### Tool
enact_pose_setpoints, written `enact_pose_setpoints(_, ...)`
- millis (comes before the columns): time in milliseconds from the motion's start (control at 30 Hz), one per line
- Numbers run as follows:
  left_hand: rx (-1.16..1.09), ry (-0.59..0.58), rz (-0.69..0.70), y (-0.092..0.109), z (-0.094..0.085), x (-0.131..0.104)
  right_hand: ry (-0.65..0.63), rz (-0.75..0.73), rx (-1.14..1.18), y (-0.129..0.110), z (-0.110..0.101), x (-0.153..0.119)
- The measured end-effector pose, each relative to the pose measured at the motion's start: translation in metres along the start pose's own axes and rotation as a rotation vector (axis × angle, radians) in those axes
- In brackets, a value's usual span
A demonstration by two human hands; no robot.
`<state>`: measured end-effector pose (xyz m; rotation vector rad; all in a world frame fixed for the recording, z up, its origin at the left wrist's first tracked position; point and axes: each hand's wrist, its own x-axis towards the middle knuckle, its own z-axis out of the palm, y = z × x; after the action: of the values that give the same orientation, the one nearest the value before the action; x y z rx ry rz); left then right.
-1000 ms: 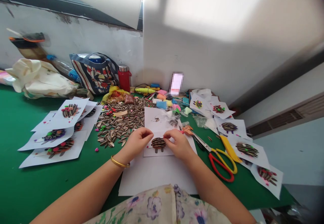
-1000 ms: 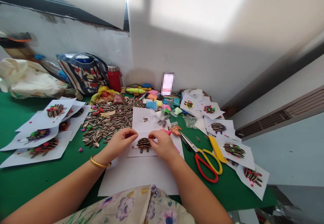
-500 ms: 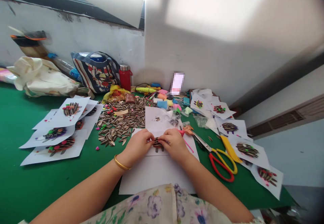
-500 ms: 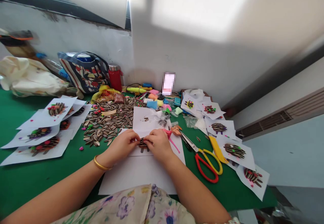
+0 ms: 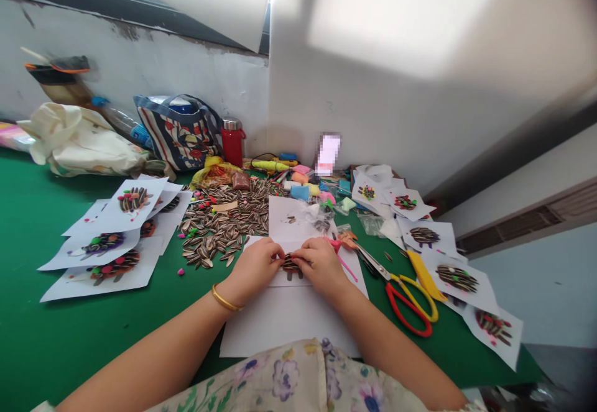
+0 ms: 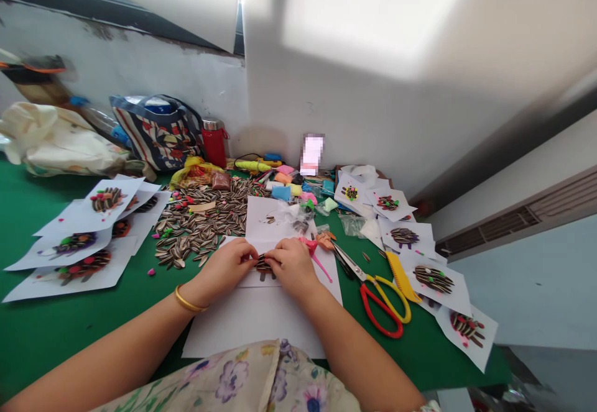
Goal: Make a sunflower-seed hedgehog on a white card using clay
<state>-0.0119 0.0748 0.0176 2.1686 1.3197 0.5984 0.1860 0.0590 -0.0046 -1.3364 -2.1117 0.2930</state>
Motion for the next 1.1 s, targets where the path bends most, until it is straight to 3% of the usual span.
enact_pose_setpoints(300, 0.038, -0.004, 0.002, -0.002, 0.001, 0.000, 0.010, 0.002, 0.011, -0.001, -0.012, -0.001)
enact_pose_setpoints(767, 0.036, 0.003, 0.001, -0.002, 0.001, 0.000, 0.012, 0.014, -0.012, -0.006, -0.005, 0.000)
enact_pose_setpoints(933, 0.034, 0.016, 0.007, -0.002, 0.000, 0.000, 0.115, 0.011, -0.035, 0.009, -0.028, 0.003)
enact_pose_setpoints(1100, 0.024, 0.032, -0.005, -0.002, -0.001, 0.000, 0.205, 0.287, -0.368, 0.048, -0.067, 0.000)
